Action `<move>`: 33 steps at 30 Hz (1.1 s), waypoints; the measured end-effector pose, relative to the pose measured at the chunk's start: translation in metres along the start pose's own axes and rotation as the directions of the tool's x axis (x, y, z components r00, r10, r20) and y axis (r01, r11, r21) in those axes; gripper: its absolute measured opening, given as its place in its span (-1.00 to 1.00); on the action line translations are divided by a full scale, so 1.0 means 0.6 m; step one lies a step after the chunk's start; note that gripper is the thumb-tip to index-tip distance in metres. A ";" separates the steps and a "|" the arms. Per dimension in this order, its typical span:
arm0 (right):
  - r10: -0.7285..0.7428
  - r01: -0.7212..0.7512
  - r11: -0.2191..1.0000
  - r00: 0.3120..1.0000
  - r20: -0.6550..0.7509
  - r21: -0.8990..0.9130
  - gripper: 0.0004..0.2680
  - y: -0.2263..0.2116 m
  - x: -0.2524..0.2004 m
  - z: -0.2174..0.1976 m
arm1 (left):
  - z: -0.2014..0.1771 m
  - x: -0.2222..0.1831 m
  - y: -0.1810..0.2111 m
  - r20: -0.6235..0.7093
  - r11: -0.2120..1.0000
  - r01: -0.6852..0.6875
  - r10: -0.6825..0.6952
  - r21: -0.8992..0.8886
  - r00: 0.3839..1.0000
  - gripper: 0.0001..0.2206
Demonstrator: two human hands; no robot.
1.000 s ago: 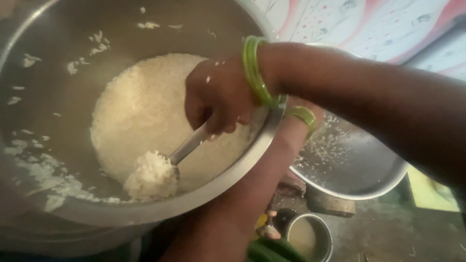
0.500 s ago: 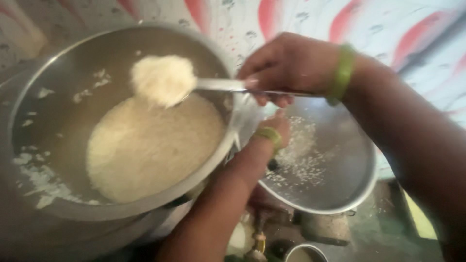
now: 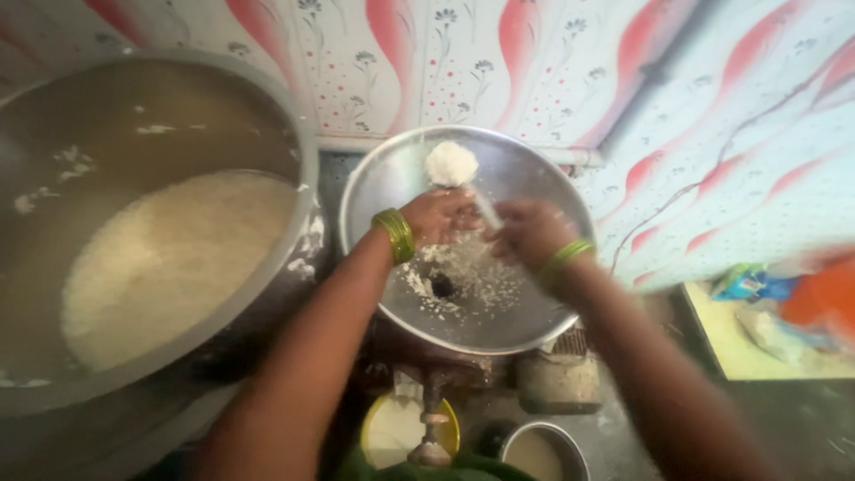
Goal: The person scoops soaked rice from a large metal bowl into a grinding machine hopper using a ladle and hands. The machine grinds the rice into a paste that flows into a yellow bucket below. The person repeatedly refills the hopper and occasionally uses a stick to push remaining rice into the grinder.
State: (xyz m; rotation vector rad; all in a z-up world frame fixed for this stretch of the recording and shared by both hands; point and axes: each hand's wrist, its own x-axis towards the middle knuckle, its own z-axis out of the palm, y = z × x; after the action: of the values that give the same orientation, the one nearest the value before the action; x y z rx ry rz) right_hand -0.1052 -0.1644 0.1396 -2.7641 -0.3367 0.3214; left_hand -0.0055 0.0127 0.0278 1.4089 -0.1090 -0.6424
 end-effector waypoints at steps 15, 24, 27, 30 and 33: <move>-0.116 0.243 0.946 0.872 -0.475 0.214 -0.57 0.064 0.190 0.116 | -0.034 0.033 -0.045 -0.146 0.875 -0.009 0.091 0.485 0.985 -0.78; -0.028 0.142 0.971 0.871 -0.490 0.195 -0.71 0.109 0.220 0.147 | -0.033 0.037 -0.058 -0.022 0.763 -0.124 0.178 0.635 0.984 -0.71; 0.023 0.128 0.968 0.811 -0.584 0.215 -0.75 0.138 0.235 0.158 | -0.029 0.039 -0.051 -0.045 0.781 -0.105 0.168 0.615 0.985 -0.70; 0.025 0.139 0.966 0.787 -0.617 0.218 -0.78 0.161 0.245 0.161 | -0.029 0.041 -0.045 -0.185 0.825 0.041 0.079 0.564 0.980 -0.72; 0.059 0.080 0.973 0.823 -0.566 0.217 -0.78 0.171 0.244 0.164 | -0.030 0.042 -0.046 -0.156 0.818 0.001 0.108 0.575 0.982 -0.72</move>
State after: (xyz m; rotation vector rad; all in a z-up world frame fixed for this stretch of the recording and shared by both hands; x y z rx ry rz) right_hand 0.0274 -0.1894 -0.0134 -2.4702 -0.1433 -0.4483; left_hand 0.0135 0.0163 -0.0088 2.0390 -0.2093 -0.4412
